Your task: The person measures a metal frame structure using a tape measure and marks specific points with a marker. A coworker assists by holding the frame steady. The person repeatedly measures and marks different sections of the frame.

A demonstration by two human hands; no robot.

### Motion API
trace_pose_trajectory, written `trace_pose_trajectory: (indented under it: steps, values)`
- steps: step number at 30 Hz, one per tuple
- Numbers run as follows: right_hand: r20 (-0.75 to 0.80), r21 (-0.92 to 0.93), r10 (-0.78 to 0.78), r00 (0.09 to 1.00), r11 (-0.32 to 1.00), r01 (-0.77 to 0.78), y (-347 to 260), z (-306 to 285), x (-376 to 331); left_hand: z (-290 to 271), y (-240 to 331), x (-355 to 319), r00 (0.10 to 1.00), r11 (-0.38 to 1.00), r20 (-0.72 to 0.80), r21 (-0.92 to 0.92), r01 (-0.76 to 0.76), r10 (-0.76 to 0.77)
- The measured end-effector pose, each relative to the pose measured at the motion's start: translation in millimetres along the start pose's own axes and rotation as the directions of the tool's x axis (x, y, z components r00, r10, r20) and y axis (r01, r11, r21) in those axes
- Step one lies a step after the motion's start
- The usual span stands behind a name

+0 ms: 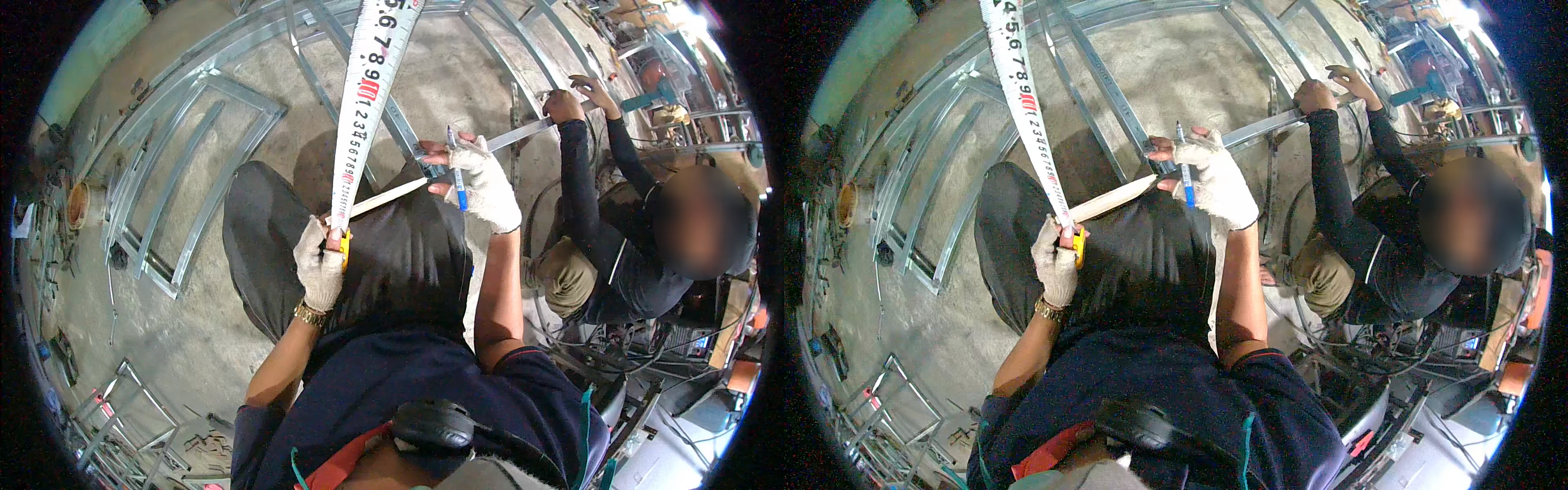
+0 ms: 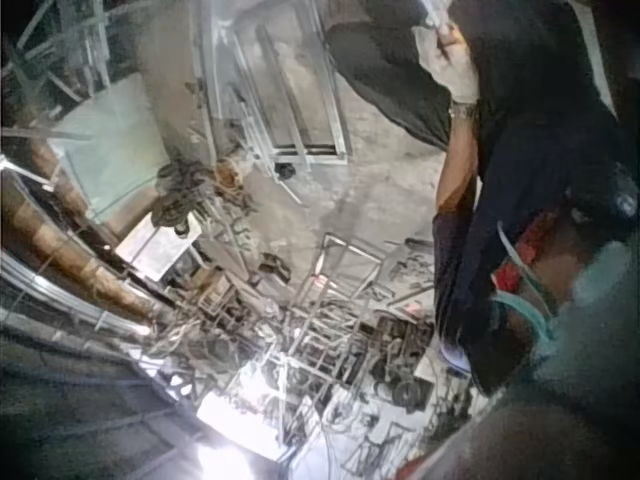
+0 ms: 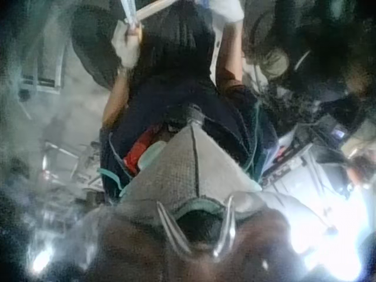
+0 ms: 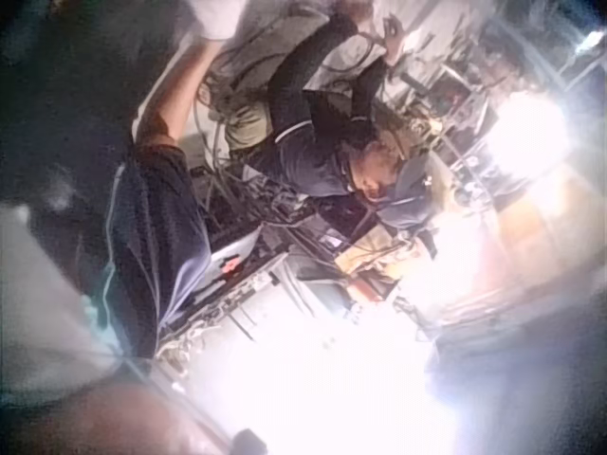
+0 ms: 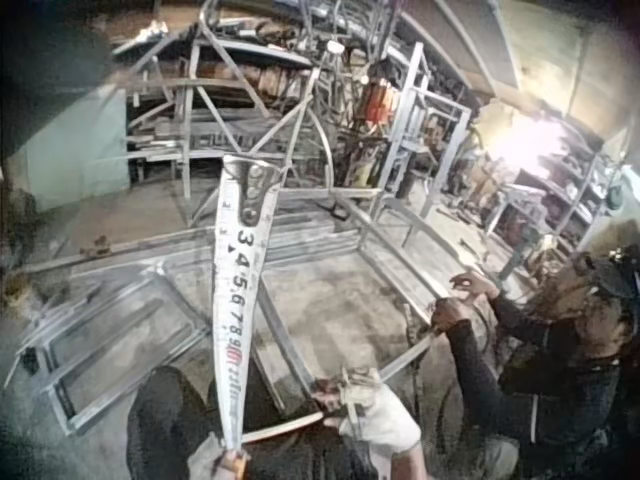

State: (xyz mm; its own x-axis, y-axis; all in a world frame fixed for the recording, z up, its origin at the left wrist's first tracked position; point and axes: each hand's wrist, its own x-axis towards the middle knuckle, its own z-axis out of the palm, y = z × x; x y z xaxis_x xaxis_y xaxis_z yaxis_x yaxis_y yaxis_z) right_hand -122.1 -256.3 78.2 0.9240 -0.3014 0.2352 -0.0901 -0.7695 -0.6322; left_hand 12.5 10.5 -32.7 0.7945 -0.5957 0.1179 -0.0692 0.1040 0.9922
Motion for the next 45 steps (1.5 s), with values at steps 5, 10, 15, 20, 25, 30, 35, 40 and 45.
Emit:
trace_pose_trajectory:
  steps: [5, 10, 15, 20, 25, 30, 35, 40, 45]
  values:
    - [-0.033, 0.107, 0.046, 0.998, 0.993, -0.042, 2.2, 1.9, 0.1, -1.7, 2.7, 2.6, 0.999, 1.0, 0.039, 0.022, -0.014, 0.013]
    - [-0.154, 0.026, 0.107, 0.982, 0.994, -0.105, -2.0, 11.8, 5.0, -2.3, 7.4, 1.9, 0.997, 0.998, 0.036, -0.024, 0.063, -0.063]
    - [-0.205, -0.32, 0.023, 0.979, 0.943, -0.089, -14.0, 21.2, 10.8, -2.1, 8.3, 4.7, 0.998, 0.998, 0.06, 0.055, -0.01, 0.007]
    - [-0.159, -0.239, 0.157, 0.975, 0.952, -0.192, -20.9, 16.9, 13.1, -9.6, 12.6, 3.3, 0.984, 0.995, 0.147, -0.009, 0.1, -0.097]
    - [-0.229, -0.245, 0.071, 0.971, 0.961, -0.128, -16.3, 19.9, 14.2, -10.3, 15.5, 5.6, 0.987, 0.998, 0.15, 0.045, 0.046, -0.052]
    - [-0.186, -0.286, 0.104, 0.977, 0.945, -0.155, -12.6, 18.5, 13.6, -9.4, 21.7, 4.9, 0.981, 0.992, 0.147, 0.02, 0.122, -0.124]
    - [-0.114, -0.278, 0.135, 0.984, 0.947, -0.162, -11.8, 15.5, 14.2, -11.3, 23.6, 3.6, 0.975, 0.987, 0.163, -0.028, 0.156, -0.15]
    - [-0.101, -0.267, 0.174, 0.98, 0.944, -0.195, -13.5, 13.3, 14.5, -16.7, 24.5, -4.7, 0.966, 0.954, 0.126, -0.172, 0.246, -0.226]
    - [-0.122, -0.266, 0.165, 0.979, 0.945, -0.192, -15.1, 14.1, 14.2, -16.3, 26.1, -6.9, 0.967, 0.963, 0.082, -0.102, 0.249, -0.242]
